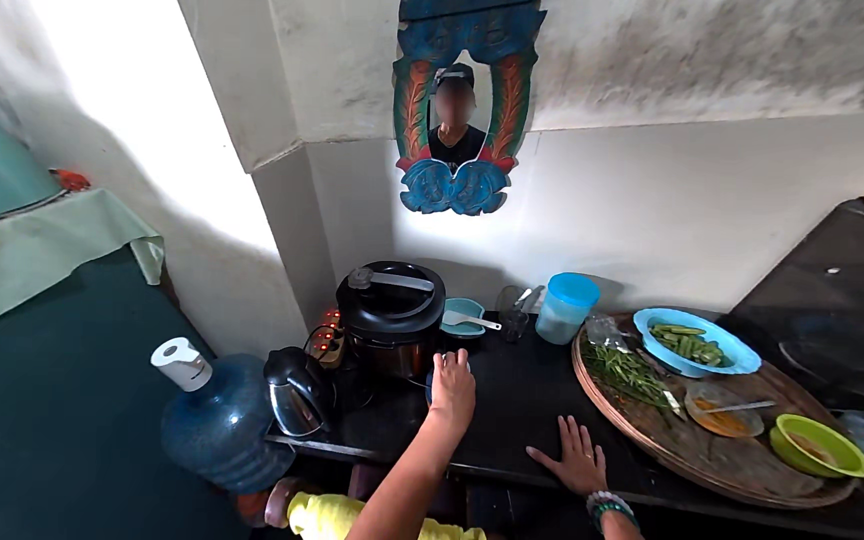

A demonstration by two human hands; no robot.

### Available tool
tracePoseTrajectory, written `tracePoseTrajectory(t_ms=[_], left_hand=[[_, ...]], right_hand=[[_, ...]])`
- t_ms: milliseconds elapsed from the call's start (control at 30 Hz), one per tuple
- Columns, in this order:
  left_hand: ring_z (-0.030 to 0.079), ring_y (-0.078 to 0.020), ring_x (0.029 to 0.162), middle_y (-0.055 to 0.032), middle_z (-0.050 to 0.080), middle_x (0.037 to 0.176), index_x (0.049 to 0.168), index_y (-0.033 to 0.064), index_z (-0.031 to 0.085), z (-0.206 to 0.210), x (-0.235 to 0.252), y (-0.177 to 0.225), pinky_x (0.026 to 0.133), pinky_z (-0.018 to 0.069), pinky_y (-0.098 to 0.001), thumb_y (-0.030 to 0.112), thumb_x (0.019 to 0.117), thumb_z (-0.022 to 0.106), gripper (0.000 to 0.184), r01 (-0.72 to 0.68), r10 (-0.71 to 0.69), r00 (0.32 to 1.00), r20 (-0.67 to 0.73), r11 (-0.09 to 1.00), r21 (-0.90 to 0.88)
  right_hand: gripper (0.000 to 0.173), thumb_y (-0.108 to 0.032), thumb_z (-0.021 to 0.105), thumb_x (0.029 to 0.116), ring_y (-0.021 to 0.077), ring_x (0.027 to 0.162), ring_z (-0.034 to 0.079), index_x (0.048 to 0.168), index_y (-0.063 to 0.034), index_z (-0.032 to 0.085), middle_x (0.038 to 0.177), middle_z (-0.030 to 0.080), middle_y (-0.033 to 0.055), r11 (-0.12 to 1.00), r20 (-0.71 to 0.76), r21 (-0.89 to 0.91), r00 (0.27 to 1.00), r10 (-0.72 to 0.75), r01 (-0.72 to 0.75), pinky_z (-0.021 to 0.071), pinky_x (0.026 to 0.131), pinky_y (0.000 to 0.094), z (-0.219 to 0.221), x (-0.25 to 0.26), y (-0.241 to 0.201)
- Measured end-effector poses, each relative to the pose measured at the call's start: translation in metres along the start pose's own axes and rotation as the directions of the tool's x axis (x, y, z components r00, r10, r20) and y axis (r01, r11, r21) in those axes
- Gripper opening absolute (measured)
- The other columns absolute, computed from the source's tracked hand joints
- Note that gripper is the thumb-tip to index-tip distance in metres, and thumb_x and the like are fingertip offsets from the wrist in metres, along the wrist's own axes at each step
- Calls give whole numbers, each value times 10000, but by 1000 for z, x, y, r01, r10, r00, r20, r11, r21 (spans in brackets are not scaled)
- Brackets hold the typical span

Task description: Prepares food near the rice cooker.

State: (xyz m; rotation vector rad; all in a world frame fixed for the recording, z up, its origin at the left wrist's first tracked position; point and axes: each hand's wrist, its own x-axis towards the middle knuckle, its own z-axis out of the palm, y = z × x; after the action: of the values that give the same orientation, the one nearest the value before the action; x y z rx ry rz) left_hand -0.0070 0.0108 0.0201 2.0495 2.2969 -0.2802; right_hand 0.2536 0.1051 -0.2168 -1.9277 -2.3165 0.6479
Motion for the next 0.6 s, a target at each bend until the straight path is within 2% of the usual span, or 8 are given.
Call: tracePoseTrajectory(t_ms=[367,600], left_hand=[[513,-341,1307,-162,419,1561,1241,-63,650,3,2,0,1039,425,-520,-58,968,499,312,4,-4,1000,-4,1000,2],[506,-335,1312,-154,414,1563,1245,-63,646,1,3,-1,1043,428,-510,-59,973,495,311,1,-1,1000,5,1000,-4]], right_hand=[[1309,-867,618,744,332,1592,-67,1661,-107,75,1734,-6,96,1000,0,1,1000,3,-3,-48,1239,626,0,0,0],[1307,-875,609,735,367,1590,-33,1659,-97,109,1731,31,118,999,-58,14,998,-35,36,-34,1229,652,10,5,9]])
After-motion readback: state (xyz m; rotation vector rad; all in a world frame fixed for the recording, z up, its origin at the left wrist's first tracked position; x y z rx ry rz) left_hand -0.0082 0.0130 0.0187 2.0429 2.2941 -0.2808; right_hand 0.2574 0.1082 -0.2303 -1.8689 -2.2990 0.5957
